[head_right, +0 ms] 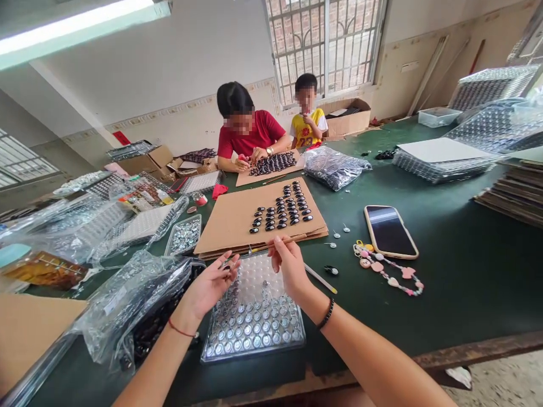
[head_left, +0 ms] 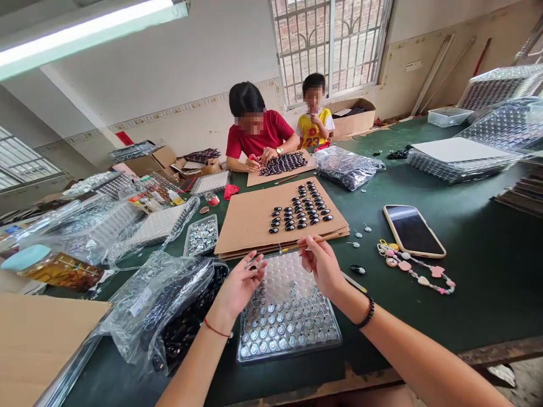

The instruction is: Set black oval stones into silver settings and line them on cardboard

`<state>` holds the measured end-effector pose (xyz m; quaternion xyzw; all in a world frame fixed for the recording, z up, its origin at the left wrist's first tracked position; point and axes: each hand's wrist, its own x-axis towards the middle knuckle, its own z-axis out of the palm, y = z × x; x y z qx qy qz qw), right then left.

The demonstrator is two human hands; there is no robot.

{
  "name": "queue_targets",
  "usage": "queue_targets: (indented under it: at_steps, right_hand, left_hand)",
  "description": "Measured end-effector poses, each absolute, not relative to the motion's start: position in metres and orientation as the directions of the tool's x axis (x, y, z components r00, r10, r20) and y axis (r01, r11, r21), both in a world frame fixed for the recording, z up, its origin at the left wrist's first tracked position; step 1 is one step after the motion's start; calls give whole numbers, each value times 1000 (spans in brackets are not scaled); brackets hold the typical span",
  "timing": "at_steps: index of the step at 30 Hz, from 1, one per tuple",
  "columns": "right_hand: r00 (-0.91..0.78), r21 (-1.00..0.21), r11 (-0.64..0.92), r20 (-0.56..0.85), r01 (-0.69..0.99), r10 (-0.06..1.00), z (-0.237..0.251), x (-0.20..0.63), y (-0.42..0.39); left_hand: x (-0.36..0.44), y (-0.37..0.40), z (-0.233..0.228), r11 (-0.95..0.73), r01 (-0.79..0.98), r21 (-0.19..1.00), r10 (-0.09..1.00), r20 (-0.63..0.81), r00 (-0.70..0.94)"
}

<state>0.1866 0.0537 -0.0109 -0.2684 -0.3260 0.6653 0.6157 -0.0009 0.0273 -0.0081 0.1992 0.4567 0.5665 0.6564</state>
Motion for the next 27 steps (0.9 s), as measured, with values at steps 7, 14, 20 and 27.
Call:
queue_targets:
  at_steps: [7, 14, 20, 27]
  right_hand:
    - [-149, -788, -61, 39, -613, 988, -14, 185, 48]
    - [-136, -904, 115, 185, -412, 973, -17, 181, 37]
    - [-198, -921, 137, 220, -365, 955, -19, 178, 31]
    - [-198, -931, 269, 320, -246, 927, -19, 180, 23]
  left_hand:
    - [5, 13, -8, 365, -508, 780, 919, -389, 64]
    - [23, 0, -14, 314, -92, 945, 945, -303, 122]
    - [20, 0, -14, 98, 229, 968, 991, -115, 64]
    - [19, -1, -14, 66, 176, 982, 998, -66, -8]
